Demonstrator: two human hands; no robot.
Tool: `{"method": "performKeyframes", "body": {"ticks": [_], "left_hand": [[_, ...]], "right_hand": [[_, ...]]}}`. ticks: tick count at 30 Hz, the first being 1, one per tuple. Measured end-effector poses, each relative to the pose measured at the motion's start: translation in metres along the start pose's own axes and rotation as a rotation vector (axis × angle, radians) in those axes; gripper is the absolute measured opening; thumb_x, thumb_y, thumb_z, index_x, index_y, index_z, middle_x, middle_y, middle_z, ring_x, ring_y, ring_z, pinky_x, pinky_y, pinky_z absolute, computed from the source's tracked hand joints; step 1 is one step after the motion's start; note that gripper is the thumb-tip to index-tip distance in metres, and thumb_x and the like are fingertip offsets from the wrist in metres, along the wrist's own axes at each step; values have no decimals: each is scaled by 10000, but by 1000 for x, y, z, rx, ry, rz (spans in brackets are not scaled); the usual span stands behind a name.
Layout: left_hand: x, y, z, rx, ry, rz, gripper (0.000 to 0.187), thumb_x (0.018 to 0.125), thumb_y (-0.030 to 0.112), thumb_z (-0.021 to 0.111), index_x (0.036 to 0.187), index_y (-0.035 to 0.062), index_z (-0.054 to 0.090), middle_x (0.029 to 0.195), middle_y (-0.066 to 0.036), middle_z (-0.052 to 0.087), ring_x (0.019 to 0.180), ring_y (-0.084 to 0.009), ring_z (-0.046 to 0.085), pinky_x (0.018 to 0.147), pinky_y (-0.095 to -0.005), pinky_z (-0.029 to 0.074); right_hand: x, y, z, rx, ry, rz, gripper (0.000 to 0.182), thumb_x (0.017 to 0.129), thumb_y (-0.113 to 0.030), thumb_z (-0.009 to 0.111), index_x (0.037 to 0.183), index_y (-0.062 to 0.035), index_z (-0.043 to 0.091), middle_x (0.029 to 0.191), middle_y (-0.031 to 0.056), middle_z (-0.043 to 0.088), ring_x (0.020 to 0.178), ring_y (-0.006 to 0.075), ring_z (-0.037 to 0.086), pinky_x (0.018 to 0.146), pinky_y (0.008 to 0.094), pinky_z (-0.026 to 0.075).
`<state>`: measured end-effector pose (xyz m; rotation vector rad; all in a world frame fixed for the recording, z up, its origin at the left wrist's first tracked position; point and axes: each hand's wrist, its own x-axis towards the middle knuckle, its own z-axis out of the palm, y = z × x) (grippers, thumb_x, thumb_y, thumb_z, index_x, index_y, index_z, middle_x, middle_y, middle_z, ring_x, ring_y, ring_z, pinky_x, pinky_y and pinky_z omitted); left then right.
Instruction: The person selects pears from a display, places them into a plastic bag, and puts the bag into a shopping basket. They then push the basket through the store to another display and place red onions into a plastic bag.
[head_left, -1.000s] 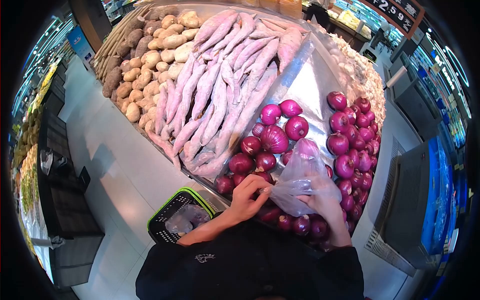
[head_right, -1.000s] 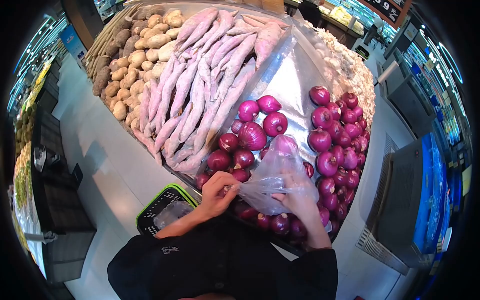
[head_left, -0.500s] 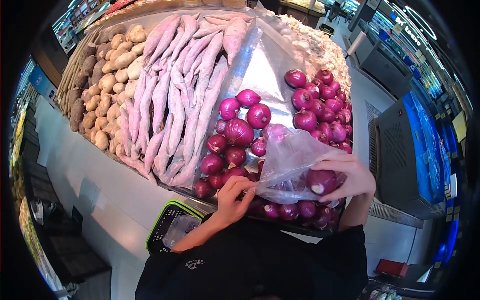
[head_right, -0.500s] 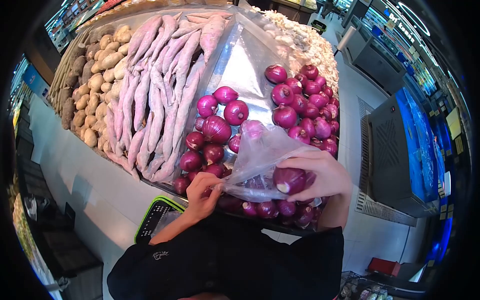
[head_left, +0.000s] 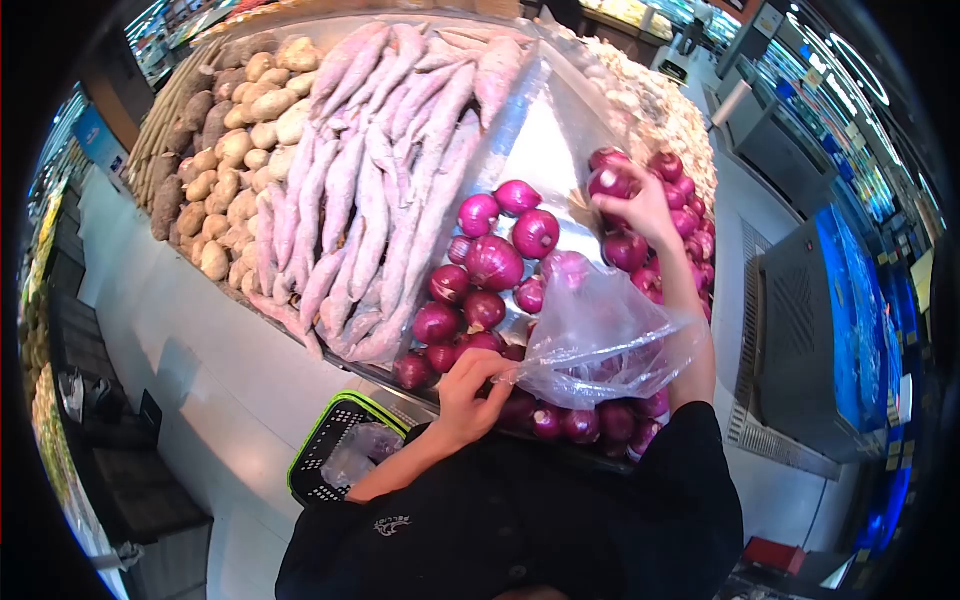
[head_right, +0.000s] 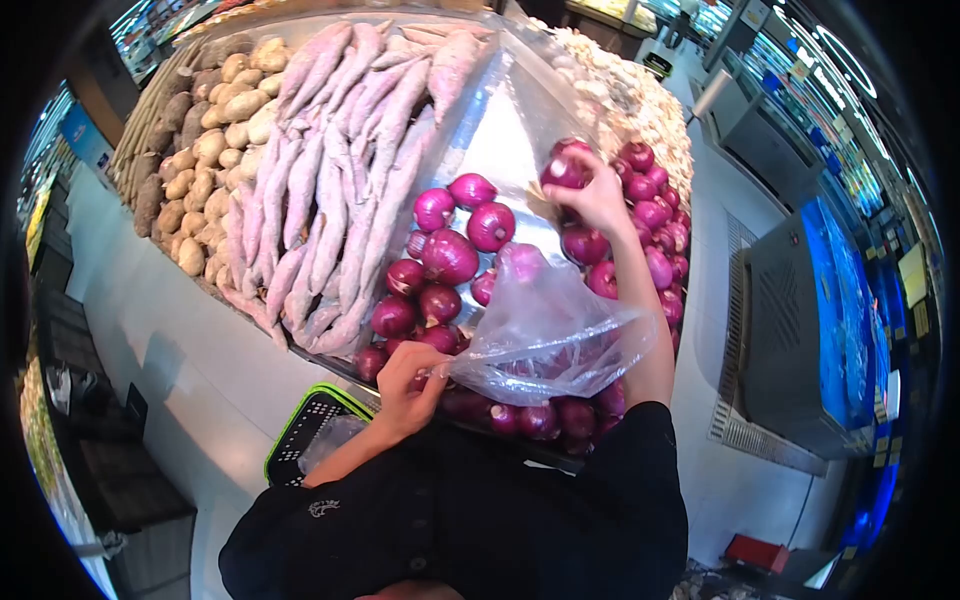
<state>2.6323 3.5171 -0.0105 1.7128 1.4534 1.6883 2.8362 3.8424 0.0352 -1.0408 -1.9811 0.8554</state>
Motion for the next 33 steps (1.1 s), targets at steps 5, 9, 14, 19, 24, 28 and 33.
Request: {"method": "performKeyframes", "body": {"ticks": [5,9,14,19,24,28,33], "left_hand": [[-8,-5,-18,25,86,-33,123,834,-3,700,954,13,676,890,-104,629,771,-210,627,668,-305,506],[-12,-4,-31,-28,97,-43,123,878,-1,650,1000,6,659,1007,-133,661,874,-244,659,740,-318,529],[-17,-2,-29,-114,85,-51,168,939,8,581,1104,2,612,1139,-156,666,971,-245,672,805,-315,533],[-20,-3,-27,-115,56,-92,164,956,11,563,1113,2,610,1118,-147,676,924,-216,674,785,-302,532],[-18,-5,-21,-138,73,-51,154,944,6,570,1089,4,619,1080,-134,680,867,-206,667,742,-297,526],[-17,-7,-19,-143,47,-30,136,947,16,562,1069,-18,614,1042,-152,668,909,-202,652,787,-296,518],[-17,-4,-19,-135,32,-66,136,945,15,563,1066,-16,615,1030,-151,667,892,-209,652,785,-304,519]], "right_hand": [[3,25,39,-303,-237,-43,665,596,-227,921,1158,-14,637,996,125,700,965,207,665,888,335,512],[-2,28,49,-380,-207,-65,702,574,-241,928,1167,-16,627,1041,151,694,990,261,676,905,375,520],[-13,29,47,-416,-201,-56,670,560,-246,912,1120,-15,626,1013,181,694,991,336,667,900,405,514],[-22,18,44,-540,-264,18,645,604,-247,896,1124,-1,606,1033,220,685,1017,355,664,906,406,516],[-24,20,42,-493,-291,64,660,638,-300,888,1133,20,590,1077,227,671,1041,361,655,913,408,510],[-26,41,43,-428,-264,-4,640,681,-365,858,1158,-24,599,1051,219,668,1015,378,646,890,426,502],[-38,16,36,-481,-215,-184,525,761,-222,805,1198,-12,602,1131,233,644,1072,393,618,938,432,480]]}}
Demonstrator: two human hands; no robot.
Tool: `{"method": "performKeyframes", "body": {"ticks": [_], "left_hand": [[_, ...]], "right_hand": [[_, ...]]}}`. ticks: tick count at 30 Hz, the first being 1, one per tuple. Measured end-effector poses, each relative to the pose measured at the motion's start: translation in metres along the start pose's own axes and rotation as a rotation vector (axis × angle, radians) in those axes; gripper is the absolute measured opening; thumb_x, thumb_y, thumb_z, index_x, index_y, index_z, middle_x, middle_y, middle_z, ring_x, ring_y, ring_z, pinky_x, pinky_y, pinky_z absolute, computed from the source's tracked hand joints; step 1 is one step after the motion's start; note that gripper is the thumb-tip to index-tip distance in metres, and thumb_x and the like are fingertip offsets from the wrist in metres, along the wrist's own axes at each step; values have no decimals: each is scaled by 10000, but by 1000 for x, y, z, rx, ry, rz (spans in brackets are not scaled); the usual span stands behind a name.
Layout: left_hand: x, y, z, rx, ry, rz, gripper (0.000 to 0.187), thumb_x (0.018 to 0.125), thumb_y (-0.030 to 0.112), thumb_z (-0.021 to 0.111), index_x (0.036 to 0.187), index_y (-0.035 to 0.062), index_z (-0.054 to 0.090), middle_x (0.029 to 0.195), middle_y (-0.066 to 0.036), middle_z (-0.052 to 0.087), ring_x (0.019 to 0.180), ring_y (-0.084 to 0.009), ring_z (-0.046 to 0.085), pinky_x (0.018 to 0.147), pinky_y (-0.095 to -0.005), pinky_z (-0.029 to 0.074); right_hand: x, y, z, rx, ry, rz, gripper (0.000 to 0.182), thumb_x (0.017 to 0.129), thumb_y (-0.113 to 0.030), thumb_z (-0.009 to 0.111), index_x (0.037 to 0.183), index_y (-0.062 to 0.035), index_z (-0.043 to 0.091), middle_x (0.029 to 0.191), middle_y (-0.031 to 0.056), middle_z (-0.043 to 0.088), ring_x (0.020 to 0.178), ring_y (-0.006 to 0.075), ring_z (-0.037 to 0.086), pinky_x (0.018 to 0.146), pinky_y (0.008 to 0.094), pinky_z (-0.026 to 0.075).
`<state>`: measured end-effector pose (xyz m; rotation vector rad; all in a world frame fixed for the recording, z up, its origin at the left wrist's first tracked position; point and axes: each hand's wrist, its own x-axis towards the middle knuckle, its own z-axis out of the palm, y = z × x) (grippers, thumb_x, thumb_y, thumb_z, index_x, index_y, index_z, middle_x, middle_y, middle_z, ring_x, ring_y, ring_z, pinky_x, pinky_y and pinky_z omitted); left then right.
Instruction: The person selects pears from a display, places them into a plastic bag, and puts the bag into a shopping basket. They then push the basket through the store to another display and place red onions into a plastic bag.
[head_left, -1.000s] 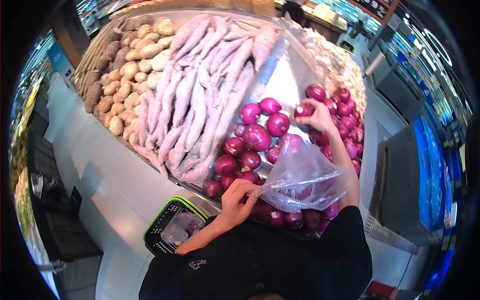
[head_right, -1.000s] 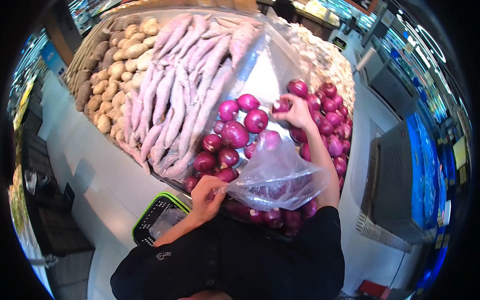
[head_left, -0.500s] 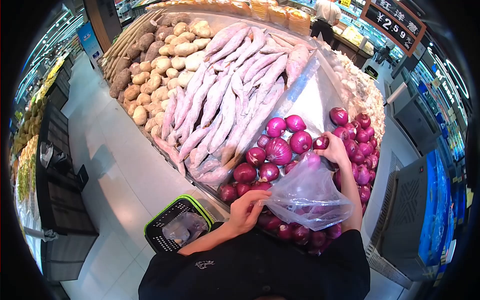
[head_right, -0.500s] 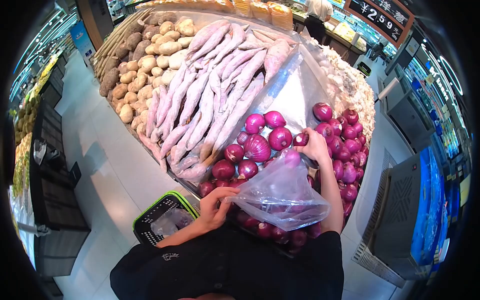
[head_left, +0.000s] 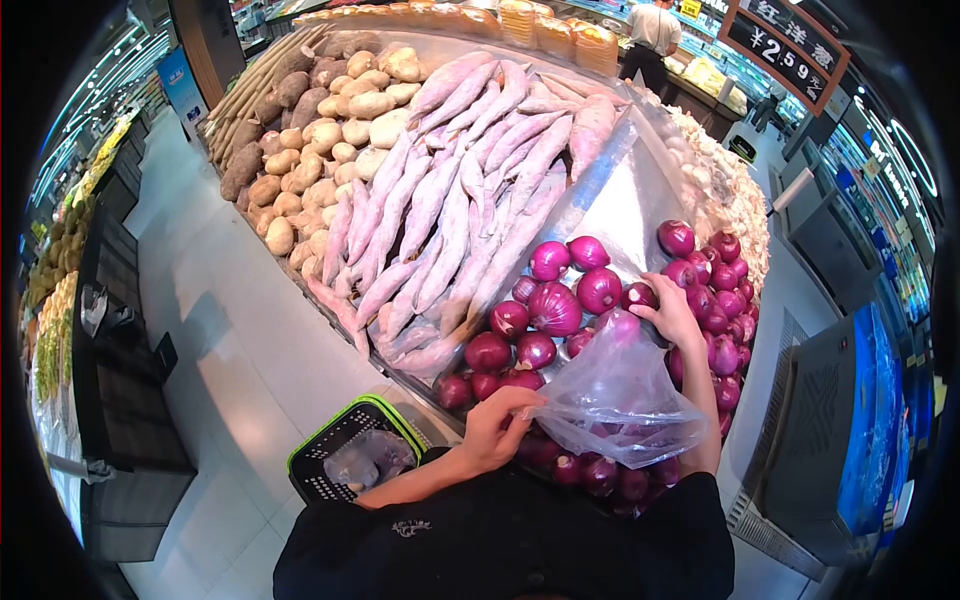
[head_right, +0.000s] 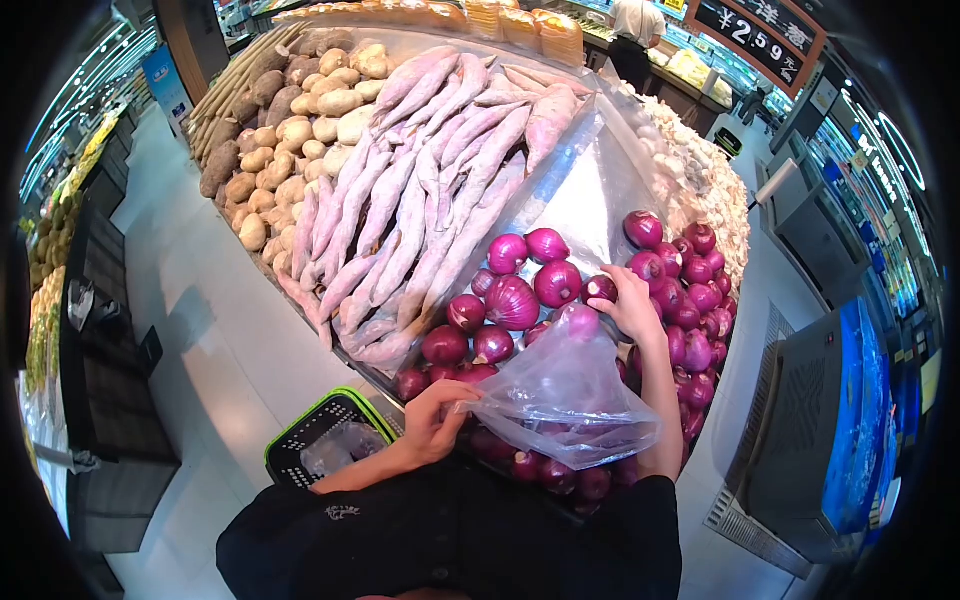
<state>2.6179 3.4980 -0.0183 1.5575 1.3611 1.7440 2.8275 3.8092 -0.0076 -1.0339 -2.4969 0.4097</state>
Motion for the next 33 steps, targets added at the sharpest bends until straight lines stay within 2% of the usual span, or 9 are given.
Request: {"method": "performKeyframes", "body": {"ticks": [5,9,13,15,19,21,25,28,33], "left_hand": [[5,-3,4,31,7,-11,129,942,16,561,1052,-20,618,1006,-152,667,884,-210,650,779,-307,515],[9,-10,12,22,54,11,130,930,3,587,1051,-5,632,986,-131,663,781,-191,640,680,-292,512],[13,-13,18,42,35,28,137,928,-15,576,1054,-11,629,969,-131,655,790,-201,647,687,-295,516],[11,-13,19,47,21,15,144,927,-27,569,1056,-11,629,965,-129,650,787,-196,650,679,-288,515],[8,-16,20,-19,-36,-71,175,931,-72,544,1088,-13,595,967,-126,630,793,-173,655,689,-264,518],[7,-17,21,-27,-42,-58,179,947,-84,521,1109,-21,565,972,-125,621,806,-157,654,711,-256,516],[2,-22,27,-155,54,-219,244,929,-25,592,1171,-11,563,1023,-121,647,869,-167,669,757,-282,542],[1,-25,28,-96,74,-184,272,923,0,615,1188,-13,554,1053,-129,652,919,-174,670,820,-291,534],[1,-26,26,-62,66,-165,284,915,-7,618,1191,-16,553,1053,-130,654,939,-181,670,842,-291,528]], "right_hand": [[-45,-101,-80,470,204,-179,374,790,-111,737,1125,29,645,1103,184,667,1063,326,636,945,407,482],[-82,-146,-115,1045,-602,-942,301,830,-84,750,1089,57,691,1138,220,648,984,331,668,842,396,542],[-111,-164,-82,685,-718,-777,280,925,-39,589,1196,26,616,1225,195,576,1062,335,626,862,395,528],[-118,-161,-54,246,-504,-400,301,903,-17,546,1197,16,607,1238,172,544,1137,332,572,912,402,490],[-123,-162,-37,238,-306,-307,277,861,-7,549,1128,-2,626,1131,193,569,1050,365,579,881,422,481],[-121,-168,-49,140,-546,280,320,827,13,540,1134,-20,623,1097,200,599,1048,378,569,903,435,462],[-117,-129,-29,-87,-113,-294,346,800,-16,546,1145,-42,565,1044,213,600,853,388,643,723,491,506],[-126,-126,-17,-44,-357,-102,343,784,-33,565,1127,-32,568,1055,207,601,823,385,629,707,488,509],[-119,-131,-13,-177,-258,-53,348,777,-45,571,1123,-14,583,1063,235,585,935,394,605,778,487,497]]}}
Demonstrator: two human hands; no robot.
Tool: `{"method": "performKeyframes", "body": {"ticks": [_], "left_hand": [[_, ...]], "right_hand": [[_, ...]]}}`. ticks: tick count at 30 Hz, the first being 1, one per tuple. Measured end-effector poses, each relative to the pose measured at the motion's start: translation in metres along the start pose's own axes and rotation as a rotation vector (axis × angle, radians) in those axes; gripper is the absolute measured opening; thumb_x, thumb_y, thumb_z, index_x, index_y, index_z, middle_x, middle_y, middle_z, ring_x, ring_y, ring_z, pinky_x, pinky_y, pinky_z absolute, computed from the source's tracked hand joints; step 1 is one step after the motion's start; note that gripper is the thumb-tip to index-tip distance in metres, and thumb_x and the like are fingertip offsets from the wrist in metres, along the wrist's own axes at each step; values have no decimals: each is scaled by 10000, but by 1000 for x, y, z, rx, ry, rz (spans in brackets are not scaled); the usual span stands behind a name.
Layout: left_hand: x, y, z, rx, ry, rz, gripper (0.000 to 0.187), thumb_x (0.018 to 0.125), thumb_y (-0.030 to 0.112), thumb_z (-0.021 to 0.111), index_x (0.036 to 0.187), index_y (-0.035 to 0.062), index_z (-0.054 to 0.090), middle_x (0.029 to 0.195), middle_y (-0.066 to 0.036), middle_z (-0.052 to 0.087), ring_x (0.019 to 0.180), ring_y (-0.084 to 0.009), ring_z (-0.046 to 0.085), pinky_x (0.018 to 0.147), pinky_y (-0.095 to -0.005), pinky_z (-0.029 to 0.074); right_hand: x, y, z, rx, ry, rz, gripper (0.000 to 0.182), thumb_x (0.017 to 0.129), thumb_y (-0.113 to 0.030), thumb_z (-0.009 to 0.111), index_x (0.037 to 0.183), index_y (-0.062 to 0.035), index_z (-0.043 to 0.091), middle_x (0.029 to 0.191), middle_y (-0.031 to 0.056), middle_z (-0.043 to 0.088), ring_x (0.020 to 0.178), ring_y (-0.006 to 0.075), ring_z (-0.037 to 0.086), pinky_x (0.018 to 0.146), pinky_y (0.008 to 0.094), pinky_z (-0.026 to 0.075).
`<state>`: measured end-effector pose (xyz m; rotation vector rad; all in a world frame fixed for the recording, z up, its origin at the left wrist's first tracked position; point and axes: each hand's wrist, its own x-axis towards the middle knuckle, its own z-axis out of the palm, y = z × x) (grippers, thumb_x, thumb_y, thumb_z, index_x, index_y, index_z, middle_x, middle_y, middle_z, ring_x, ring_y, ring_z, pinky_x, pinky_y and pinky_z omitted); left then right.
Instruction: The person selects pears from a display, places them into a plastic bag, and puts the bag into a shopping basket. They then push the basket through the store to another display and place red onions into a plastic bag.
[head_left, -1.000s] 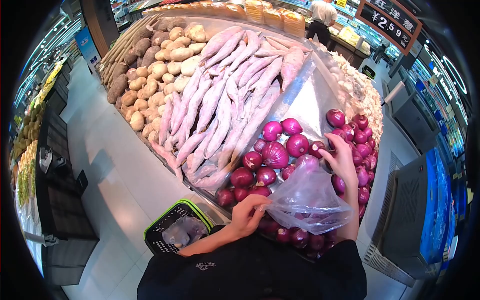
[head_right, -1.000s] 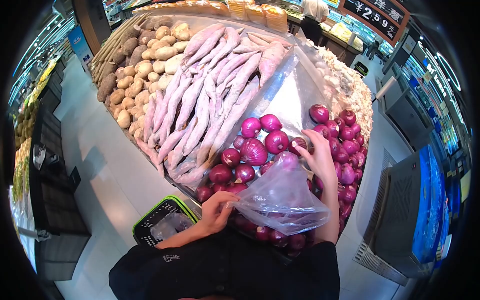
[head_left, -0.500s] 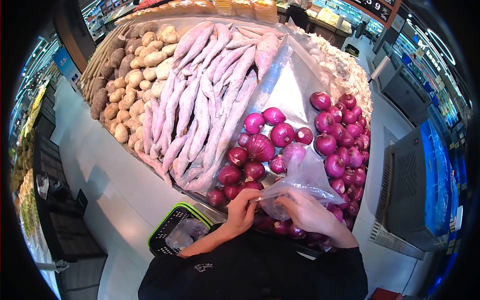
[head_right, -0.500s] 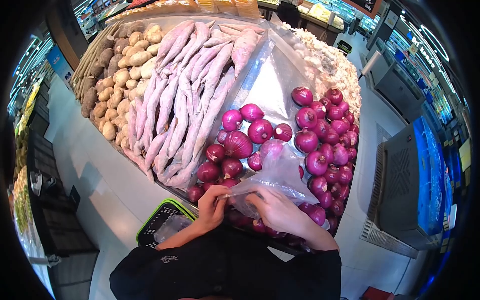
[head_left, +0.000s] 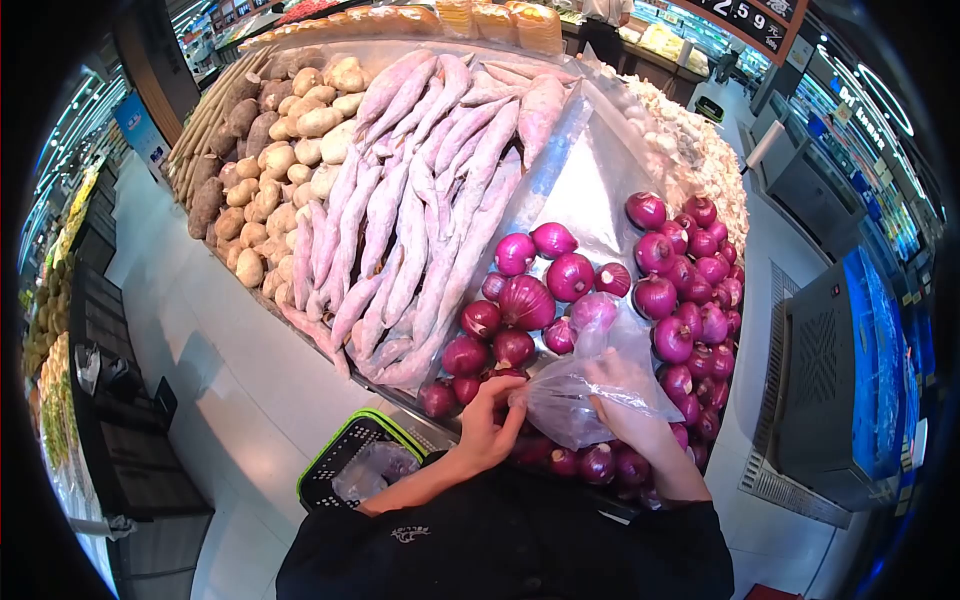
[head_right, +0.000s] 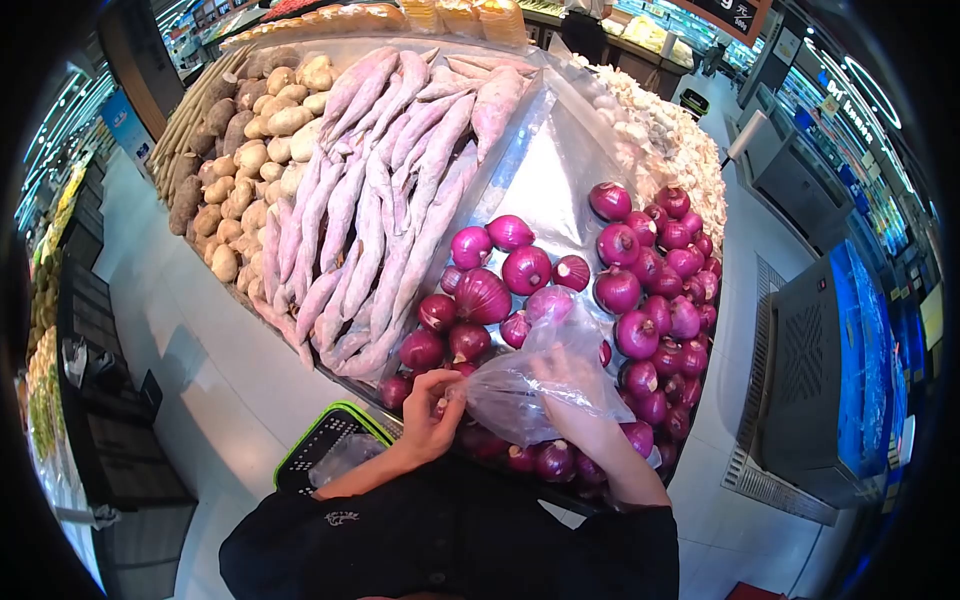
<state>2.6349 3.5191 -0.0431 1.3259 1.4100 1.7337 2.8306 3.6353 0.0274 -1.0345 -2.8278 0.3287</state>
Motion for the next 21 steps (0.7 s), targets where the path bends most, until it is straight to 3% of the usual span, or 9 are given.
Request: {"method": "performKeyframes", "body": {"ticks": [1,5,7,11,13,15,17,18,21], "left_hand": [[0,-1,-1,-5,-9,-5,282,914,-9,616,1189,-16,553,1053,-129,653,941,-180,668,843,-292,527],[1,-2,-2,-39,-32,-31,278,911,-10,617,1182,-16,553,1050,-125,647,948,-179,662,846,-290,524],[3,-2,-1,-9,-50,-5,274,920,-22,606,1184,-13,535,1035,-117,644,924,-158,653,818,-276,517],[5,1,-3,80,-96,64,255,924,-30,601,1169,-8,533,997,-99,634,879,-130,644,769,-257,512],[5,4,-2,58,-101,-1,225,929,-7,598,1150,-5,558,996,-100,636,867,-141,642,767,-267,514],[6,5,0,45,-107,-65,198,935,15,595,1132,-1,583,995,-101,638,855,-153,640,765,-277,517],[7,5,1,30,-68,-45,185,940,20,592,1124,-1,585,979,-97,638,835,-147,639,761,-274,517],[6,2,1,31,-70,-43,185,940,20,592,1124,-1,585,979,-97,638,835,-147,639,761,-274,517],[5,-10,1,-9,-36,-47,181,945,27,594,1124,0,585,979,-98,638,831,-137,636,758,-273,517]], "right_hand": [[1,7,6,-106,129,-101,352,782,-53,577,1132,-14,587,1076,252,577,949,400,609,787,485,498],[9,26,22,-159,183,-123,392,764,-79,610,1147,-1,588,1085,263,554,988,415,586,807,495,484],[20,23,20,-248,293,-115,442,743,-115,636,1166,3,582,1086,225,546,1004,396,562,835,495,463],[27,40,43,-120,202,-4,420,739,-147,633,1136,-12,607,1056,185,560,1024,371,554,860,469,452],[33,37,45,-427,319,-55,373,740,-161,623,1088,-28,638,1033,161,575,1050,328,558,895,427,449],[35,28,39,-497,281,-63,346,738,-153,612,1061,-38,655,1026,151,590,1076,297,561,913,407,455],[41,30,48,-424,207,-282,310,744,-135,600,1030,-32,657,1047,161,599,1079,297,565,936,418,454],[41,33,58,-276,343,-370,242,748,-117,599,968,-42,664,1073,160,604,1059,317,581,935,431,464],[36,38,84,-171,412,-477,224,754,-115,615,962,-49,665,1084,156,603,1012,339,596,888,454,485]]}}
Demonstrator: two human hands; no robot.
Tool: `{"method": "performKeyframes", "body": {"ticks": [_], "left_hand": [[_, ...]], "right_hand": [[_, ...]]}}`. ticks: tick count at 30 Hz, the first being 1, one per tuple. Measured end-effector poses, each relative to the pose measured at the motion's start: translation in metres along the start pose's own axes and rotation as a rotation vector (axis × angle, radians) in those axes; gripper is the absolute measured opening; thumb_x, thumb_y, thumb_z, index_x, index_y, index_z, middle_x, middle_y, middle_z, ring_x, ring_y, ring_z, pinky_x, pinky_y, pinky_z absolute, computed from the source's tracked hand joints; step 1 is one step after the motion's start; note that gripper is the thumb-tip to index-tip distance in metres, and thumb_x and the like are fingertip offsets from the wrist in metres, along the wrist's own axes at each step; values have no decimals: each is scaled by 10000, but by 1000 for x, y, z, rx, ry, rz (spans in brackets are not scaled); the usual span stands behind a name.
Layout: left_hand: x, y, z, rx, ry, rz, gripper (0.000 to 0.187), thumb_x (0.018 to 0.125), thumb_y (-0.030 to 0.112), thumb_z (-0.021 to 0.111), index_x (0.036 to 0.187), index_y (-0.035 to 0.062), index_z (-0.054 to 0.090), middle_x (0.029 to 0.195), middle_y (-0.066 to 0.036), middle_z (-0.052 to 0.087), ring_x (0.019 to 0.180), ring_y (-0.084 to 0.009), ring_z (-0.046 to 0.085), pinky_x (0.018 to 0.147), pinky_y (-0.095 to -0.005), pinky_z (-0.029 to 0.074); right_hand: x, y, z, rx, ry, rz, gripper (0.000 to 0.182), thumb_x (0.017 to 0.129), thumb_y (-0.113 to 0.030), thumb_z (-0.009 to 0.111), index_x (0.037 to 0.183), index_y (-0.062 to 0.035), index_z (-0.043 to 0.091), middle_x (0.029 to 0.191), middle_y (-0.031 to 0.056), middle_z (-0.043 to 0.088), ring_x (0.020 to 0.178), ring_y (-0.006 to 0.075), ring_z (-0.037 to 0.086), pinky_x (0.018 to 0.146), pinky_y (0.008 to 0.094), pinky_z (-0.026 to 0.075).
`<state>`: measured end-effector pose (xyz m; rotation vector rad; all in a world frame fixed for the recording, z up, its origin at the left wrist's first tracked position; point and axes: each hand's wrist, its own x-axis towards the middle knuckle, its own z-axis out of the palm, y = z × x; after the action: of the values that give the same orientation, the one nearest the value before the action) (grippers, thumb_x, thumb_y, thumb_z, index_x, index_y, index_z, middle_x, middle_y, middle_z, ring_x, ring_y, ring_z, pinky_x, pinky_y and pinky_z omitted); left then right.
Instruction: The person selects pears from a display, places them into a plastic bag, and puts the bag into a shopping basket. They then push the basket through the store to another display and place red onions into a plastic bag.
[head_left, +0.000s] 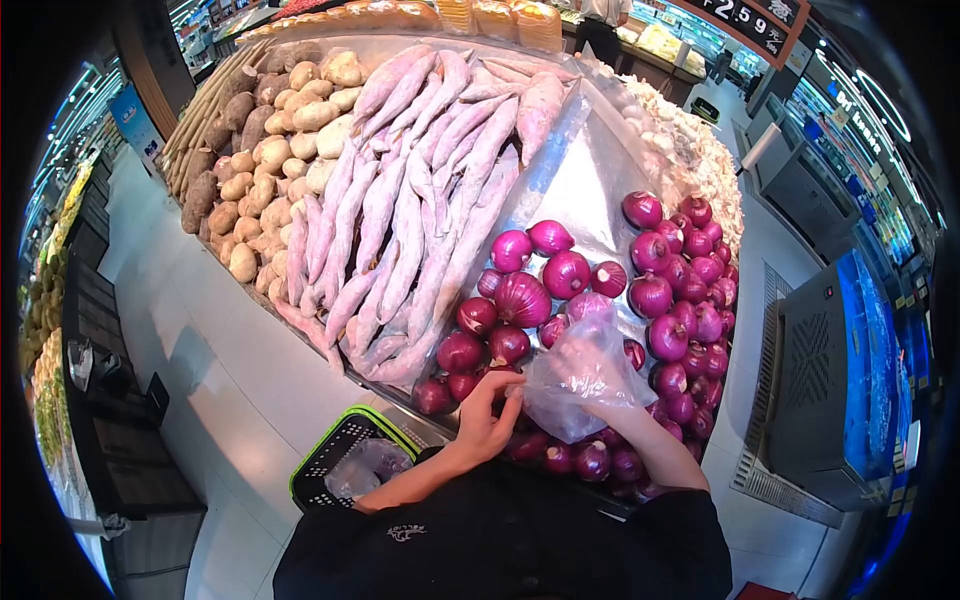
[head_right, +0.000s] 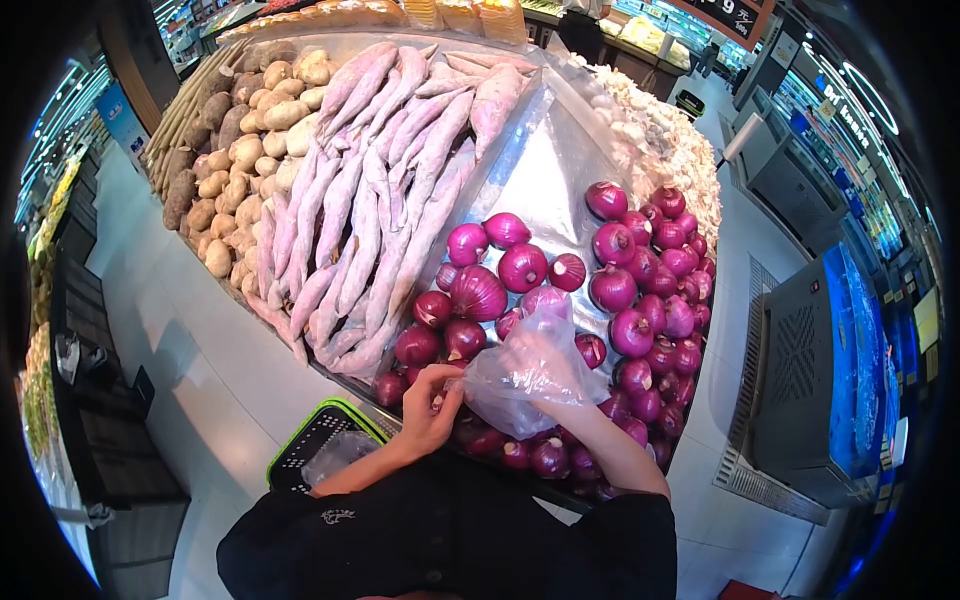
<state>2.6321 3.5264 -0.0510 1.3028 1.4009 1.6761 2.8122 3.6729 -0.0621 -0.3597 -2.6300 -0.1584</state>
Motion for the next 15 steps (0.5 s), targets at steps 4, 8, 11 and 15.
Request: {"method": "performKeyframes", "body": {"ticks": [4,8,11,15], "left_hand": [[-2,3,0,-70,19,-31,197,923,13,610,1119,7,589,982,-106,639,843,-156,638,740,-299,518],[13,5,-13,285,-34,696,346,803,-64,670,1125,30,585,1018,-121,642,865,-272,647,742,-374,512],[14,14,-8,225,-112,767,450,733,-83,698,1150,32,573,1042,-125,644,892,-330,637,770,-412,500],[14,21,5,319,-160,614,515,748,-15,729,1224,17,533,1136,-180,617,1015,-357,604,891,-432,482]], "right_hand": [[0,-8,-10,333,-173,354,292,763,-115,630,1048,-55,646,1063,148,614,951,336,611,834,456,502],[-7,-1,-39,120,-260,462,264,745,-122,656,1002,-71,629,1039,168,641,1002,365,630,837,444,527],[-16,4,-55,92,-449,675,214,760,-145,656,950,-49,626,968,160,639,934,339,641,772,443,535],[-25,9,-31,39,-830,968,240,752,-168,671,944,-32,619,1030,173,631,976,326,640,792,446,541]]}}
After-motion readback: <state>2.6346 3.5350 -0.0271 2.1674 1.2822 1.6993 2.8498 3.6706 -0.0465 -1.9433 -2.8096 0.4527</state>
